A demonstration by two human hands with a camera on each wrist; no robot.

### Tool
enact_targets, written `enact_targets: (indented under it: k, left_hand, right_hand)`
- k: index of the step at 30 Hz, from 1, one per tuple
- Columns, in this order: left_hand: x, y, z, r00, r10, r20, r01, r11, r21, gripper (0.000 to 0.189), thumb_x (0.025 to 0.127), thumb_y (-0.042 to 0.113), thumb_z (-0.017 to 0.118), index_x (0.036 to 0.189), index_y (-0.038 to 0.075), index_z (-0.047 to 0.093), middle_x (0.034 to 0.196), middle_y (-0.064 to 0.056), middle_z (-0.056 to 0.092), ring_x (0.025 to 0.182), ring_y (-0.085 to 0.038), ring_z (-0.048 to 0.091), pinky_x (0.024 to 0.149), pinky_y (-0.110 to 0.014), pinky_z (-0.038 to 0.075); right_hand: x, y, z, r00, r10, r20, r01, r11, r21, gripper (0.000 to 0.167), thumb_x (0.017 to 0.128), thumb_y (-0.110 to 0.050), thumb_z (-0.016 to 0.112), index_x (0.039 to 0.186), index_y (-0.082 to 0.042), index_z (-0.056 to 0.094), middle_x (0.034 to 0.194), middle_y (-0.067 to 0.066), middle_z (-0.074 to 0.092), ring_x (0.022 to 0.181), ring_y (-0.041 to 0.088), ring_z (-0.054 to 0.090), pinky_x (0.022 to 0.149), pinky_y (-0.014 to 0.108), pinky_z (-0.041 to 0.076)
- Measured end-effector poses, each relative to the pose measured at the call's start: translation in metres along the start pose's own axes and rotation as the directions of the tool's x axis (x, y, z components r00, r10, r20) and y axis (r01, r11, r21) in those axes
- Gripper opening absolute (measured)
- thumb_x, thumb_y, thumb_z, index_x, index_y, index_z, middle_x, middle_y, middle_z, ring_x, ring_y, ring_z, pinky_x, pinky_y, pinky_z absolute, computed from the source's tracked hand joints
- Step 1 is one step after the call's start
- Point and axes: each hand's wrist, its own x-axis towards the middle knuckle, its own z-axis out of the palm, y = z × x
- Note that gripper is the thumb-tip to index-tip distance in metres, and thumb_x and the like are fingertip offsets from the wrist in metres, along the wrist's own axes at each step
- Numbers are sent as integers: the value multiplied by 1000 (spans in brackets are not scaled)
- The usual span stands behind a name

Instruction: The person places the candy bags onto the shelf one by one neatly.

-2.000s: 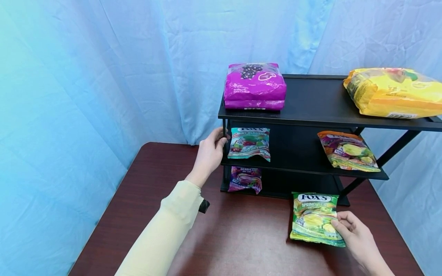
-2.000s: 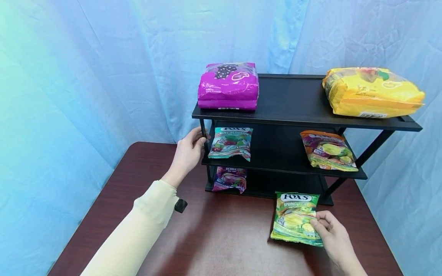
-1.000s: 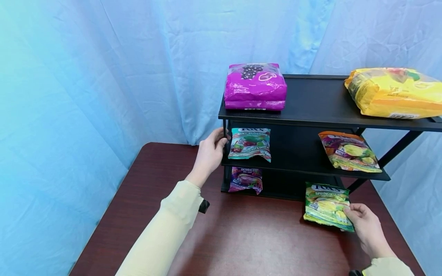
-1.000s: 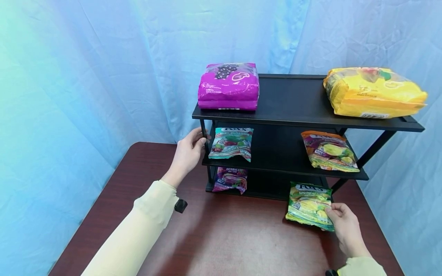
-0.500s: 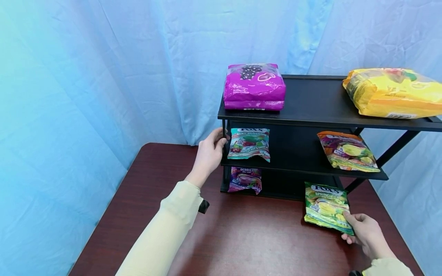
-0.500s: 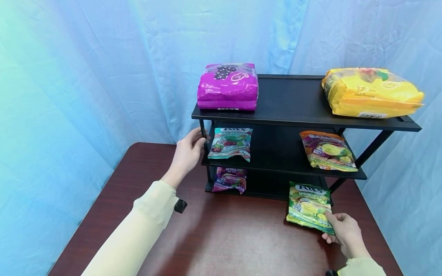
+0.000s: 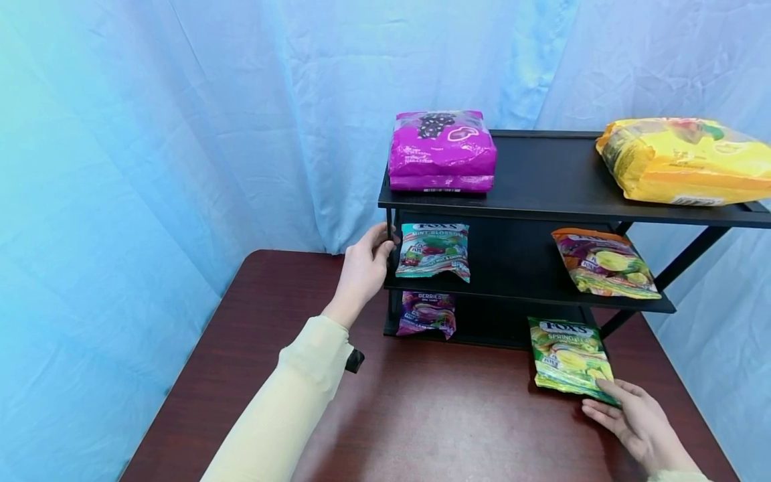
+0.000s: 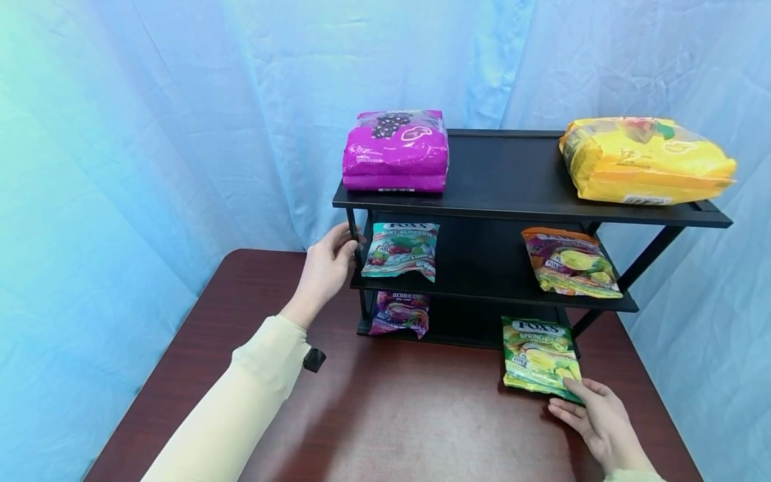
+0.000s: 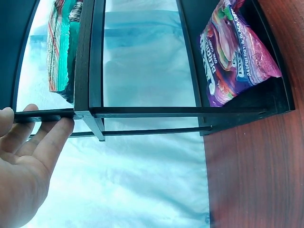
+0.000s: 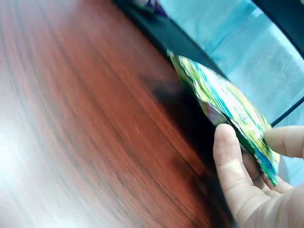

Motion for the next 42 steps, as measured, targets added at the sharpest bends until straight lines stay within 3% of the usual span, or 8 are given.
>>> enact_targets:
  k: [5,17,24,28,31,35,39,42]
  left_hand:
    - [0,0,0,1000,6,-3,-7,1000,-6,34,109,14,51,141,10,57,125,-6,72,114,-21,68,83,-38,55]
    - [-1,0,1,1000,8,-6,-8,1000,-1,35,108,15,51,142,9,56,125,-7,72,111,-23,69,81,-38,54]
    - [-1,-1,1,1000,23,-15,-23,1000,6,34,108,15,51,142,8,57,125,-7,72,112,-23,68,84,-39,55]
    - [-1,-1,1,999,31,-17,-31,999,7,33,108,15,51,141,10,57,124,-7,72,109,-23,69,81,-38,55]
    - [-1,-1,2,999,34,-20,-34,999,5,34,108,14,51,141,9,57,124,-7,72,107,-23,69,80,-37,54]
    - [-1,-2,2,999,34,-27,-34,999,7,33,109,15,50,140,10,58,123,-7,72,104,-23,69,78,-37,53]
    - [-1,-2,3,999,42,-28,-42,999,8,31,109,14,50,139,10,58,123,-7,72,102,-25,68,77,-37,53]
    - [-1,-2,3,998,48,-29,-48,999,9,31,109,14,50,138,11,58,123,-6,72,100,-26,68,77,-37,52]
  right_hand:
    - [-4,5,5,996,56,66,-76,935,345,30,106,-10,56,129,-23,42,109,0,64,102,23,72,107,40,48]
    - [-1,8,20,996,81,25,-82,834,546,81,107,-16,52,159,-46,-2,158,-19,16,99,10,70,109,22,43]
    - [4,11,19,996,-2,94,-61,747,662,79,107,-8,52,157,-44,3,95,10,68,104,18,71,113,24,39]
    - [7,18,17,973,-130,190,-46,697,715,78,108,-6,47,157,-42,-2,101,17,68,109,24,70,118,26,32]
    - [5,21,20,936,-234,262,-22,705,709,51,110,-8,44,153,-32,32,108,19,70,113,28,68,120,30,29]
    - [3,22,28,889,-348,298,123,808,577,26,111,-8,42,127,-10,62,118,9,71,116,23,68,113,35,42]
    - [1,19,42,907,-371,197,350,927,133,45,109,-15,51,153,-8,44,137,-3,62,116,3,65,99,29,53]
    - [1,16,53,932,-346,106,359,847,-391,66,109,-33,50,162,-3,23,154,8,48,133,8,54,106,35,49]
